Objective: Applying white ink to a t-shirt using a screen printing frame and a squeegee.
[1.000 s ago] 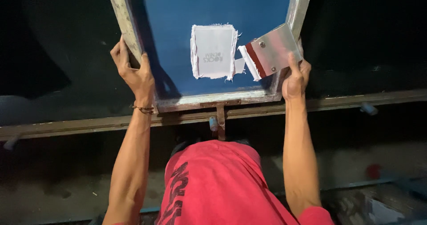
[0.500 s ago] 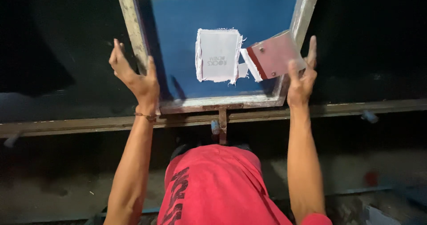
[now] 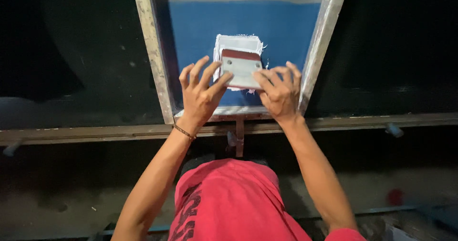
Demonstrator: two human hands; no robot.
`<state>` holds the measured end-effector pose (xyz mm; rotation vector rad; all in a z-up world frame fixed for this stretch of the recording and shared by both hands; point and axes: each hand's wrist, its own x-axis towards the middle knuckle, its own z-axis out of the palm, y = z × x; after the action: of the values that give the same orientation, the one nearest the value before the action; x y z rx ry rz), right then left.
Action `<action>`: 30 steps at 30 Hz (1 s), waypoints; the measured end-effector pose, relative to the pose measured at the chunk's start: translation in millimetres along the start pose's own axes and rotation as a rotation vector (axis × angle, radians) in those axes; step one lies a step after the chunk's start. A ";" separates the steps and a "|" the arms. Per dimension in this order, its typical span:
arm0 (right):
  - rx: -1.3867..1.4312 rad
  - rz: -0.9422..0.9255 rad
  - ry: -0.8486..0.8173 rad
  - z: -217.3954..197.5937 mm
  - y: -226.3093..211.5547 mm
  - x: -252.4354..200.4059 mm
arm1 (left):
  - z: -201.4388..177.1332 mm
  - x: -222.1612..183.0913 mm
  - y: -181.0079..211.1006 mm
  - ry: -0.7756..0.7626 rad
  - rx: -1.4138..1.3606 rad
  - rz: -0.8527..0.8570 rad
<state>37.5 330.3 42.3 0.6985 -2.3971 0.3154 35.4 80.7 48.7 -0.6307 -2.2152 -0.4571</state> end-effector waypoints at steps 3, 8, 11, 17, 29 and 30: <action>-0.010 -0.005 -0.024 -7.7 -15.2 -11.8 | -17.2 -9.5 15.7 -0.053 0.002 -0.022; 0.030 0.000 -0.092 -14.3 -27.6 -40.9 | -19.9 -46.6 25.9 -0.116 -0.022 -0.021; 0.048 0.002 -0.106 -8.1 -18.8 -41.6 | -21.7 -39.1 23.2 -0.116 -0.042 -0.014; -0.060 0.005 0.037 -1.7 -1.6 19.1 | -17.1 15.1 -0.1 -0.002 0.042 0.012; -0.006 -0.040 -0.163 -13.9 -35.5 -33.3 | -38.1 -55.0 28.7 -0.186 0.023 -0.059; -0.007 -0.047 -0.178 -20.1 -38.2 -37.6 | -40.0 -58.5 32.3 -0.200 0.016 -0.056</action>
<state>93.8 321.3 36.7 0.8090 -2.5428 0.2340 111.0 69.7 33.6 -0.6305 -2.4279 -0.4194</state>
